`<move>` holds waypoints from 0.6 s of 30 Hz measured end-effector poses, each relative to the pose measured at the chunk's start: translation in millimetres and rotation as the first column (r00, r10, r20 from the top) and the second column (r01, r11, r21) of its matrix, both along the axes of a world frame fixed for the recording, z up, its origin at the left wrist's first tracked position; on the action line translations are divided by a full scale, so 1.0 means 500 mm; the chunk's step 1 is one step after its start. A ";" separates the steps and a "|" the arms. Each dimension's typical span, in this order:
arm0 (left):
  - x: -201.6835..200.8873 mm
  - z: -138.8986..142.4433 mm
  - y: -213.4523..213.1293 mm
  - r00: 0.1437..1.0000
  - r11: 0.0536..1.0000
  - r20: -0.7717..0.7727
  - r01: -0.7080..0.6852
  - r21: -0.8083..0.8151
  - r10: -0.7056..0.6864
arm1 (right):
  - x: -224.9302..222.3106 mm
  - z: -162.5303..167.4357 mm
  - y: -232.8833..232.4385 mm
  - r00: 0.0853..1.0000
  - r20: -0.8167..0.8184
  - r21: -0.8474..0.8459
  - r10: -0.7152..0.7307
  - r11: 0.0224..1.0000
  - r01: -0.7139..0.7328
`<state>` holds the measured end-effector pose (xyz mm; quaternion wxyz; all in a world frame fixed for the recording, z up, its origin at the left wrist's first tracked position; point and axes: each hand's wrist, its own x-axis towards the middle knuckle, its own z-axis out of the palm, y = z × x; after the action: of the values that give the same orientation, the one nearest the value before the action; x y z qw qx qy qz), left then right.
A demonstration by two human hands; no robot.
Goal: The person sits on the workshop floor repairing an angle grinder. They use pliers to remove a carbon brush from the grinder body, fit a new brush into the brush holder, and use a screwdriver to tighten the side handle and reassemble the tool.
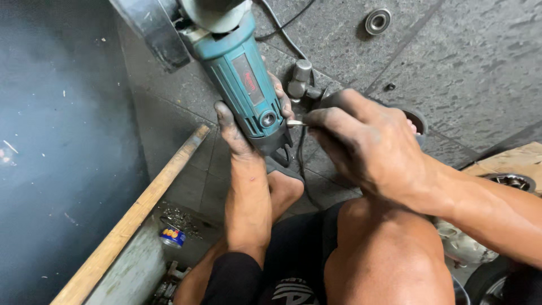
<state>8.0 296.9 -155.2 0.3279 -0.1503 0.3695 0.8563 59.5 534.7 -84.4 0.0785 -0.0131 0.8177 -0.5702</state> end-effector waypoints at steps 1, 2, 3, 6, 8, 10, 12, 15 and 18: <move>0.001 0.000 0.003 1.000 1.000 -0.024 0.002 -0.027 -0.003 | -0.005 0.008 -0.007 0.999 0.025 0.014 0.025 1.000 -0.025; 0.003 0.001 0.004 0.999 0.998 -0.051 0.002 -0.057 -0.005 | -0.011 0.011 -0.012 1.000 -0.005 0.022 0.026 0.999 -0.026; 0.004 0.001 0.005 0.997 0.996 -0.081 0.001 -0.084 -0.008 | -0.018 0.011 -0.015 0.999 -0.039 0.031 0.026 0.999 -0.025; 0.006 0.001 0.004 0.997 0.990 -0.076 0.000 -0.142 -0.011 | -0.033 0.011 -0.012 0.995 -0.077 0.100 0.064 0.993 -0.056; 0.009 0.001 0.000 0.997 0.986 -0.076 0.018 -0.164 -0.031 | -0.037 0.014 -0.012 0.991 -0.082 0.158 0.104 0.983 -0.090; 0.011 0.001 -0.003 0.996 0.983 -0.077 0.021 -0.184 -0.036 | -0.040 0.017 -0.015 0.988 -0.090 0.226 0.128 0.969 -0.104; 0.013 0.002 -0.006 0.997 0.978 -0.073 0.010 -0.208 -0.026 | -0.044 0.022 -0.018 0.984 -0.086 0.279 0.159 0.951 -0.129; 0.014 0.004 -0.005 0.995 0.970 -0.095 0.019 -0.242 -0.043 | -0.050 0.032 -0.023 0.975 -0.091 0.390 0.203 0.908 -0.153; 0.013 0.008 -0.001 0.998 0.976 -0.053 0.025 -0.217 -0.038 | -0.054 0.045 -0.028 0.970 -0.117 0.457 0.212 0.879 -0.136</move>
<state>14.4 296.6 -151.0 0.3126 -0.1545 0.4718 0.8098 32.6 520.8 -62.0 0.0631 -0.1152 0.9254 -0.3555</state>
